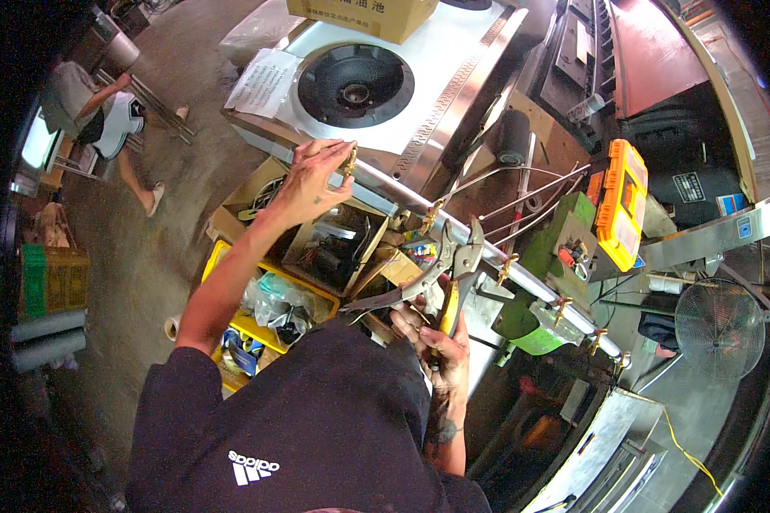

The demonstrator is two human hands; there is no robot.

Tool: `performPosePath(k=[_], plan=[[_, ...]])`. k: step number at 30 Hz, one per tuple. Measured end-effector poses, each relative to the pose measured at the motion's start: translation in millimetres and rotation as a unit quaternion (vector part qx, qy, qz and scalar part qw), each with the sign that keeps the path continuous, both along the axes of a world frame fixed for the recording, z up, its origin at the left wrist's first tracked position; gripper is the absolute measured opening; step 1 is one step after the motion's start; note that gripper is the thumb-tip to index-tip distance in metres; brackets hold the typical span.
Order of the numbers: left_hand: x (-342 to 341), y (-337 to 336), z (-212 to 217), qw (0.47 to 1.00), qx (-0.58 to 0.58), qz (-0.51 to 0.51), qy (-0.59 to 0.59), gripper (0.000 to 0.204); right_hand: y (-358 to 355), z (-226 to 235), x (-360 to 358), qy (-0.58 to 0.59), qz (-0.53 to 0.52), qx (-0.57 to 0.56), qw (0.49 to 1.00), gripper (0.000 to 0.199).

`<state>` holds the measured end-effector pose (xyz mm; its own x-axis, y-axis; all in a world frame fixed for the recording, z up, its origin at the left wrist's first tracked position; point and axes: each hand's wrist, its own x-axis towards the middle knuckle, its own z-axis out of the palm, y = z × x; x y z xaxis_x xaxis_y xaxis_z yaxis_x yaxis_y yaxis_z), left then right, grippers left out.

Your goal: The person uses pliers to tighten brass fittings onto a metal pipe. They apply a red sealant to a small brass component and attach it to the pipe, then continue tightening multiple fittings along the pipe.

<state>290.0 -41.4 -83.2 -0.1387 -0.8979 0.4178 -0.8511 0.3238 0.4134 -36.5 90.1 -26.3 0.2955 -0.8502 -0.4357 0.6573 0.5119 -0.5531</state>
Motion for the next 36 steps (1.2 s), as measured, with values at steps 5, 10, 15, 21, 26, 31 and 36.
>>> performPosePath(k=[5, 10, 15, 21, 26, 31, 36], plan=[[27.2, -16.6, 11.3, 0.992, 0.029, -0.117, -0.028, 0.064, 3.5, -6.8, 4.9, -0.018, -0.001, 0.015, 1.0, 0.093], [37.7, -22.3, 17.7, 0.987, 0.049, -0.148, -0.047, 0.063, 15.6, -10.3, 2.5, -0.068, 0.006, -0.024, 0.997, 0.095], [23.5, 7.5, 41.7, 1.0, 0.013, 0.009, -0.008, 0.078, -6.7, 3.4, 17.9, -0.126, 0.023, -0.092, 0.987, 0.101], [-60.1, 114.3, 62.3, 0.867, 0.301, -0.101, 0.384, 0.066, -72.5, 32.2, 36.3, 0.017, 0.145, -0.126, 0.981, 0.095], [-106.9, 121.9, 52.7, 0.809, 0.258, -0.023, 0.527, 0.068, -103.8, 29.4, 32.1, -0.028, 0.195, -0.091, 0.976, 0.09], [-60.7, 70.4, 48.0, 0.955, 0.064, 0.189, 0.221, 0.054, -101.6, 26.6, 20.4, 0.01, 0.164, -0.13, 0.978, 0.095], [-25.5, 18.7, 27.5, 0.991, 0.04, 0.124, -0.019, 0.05, -78.9, 28.4, 8.8, 0.013, 0.164, -0.13, 0.978, 0.098]])
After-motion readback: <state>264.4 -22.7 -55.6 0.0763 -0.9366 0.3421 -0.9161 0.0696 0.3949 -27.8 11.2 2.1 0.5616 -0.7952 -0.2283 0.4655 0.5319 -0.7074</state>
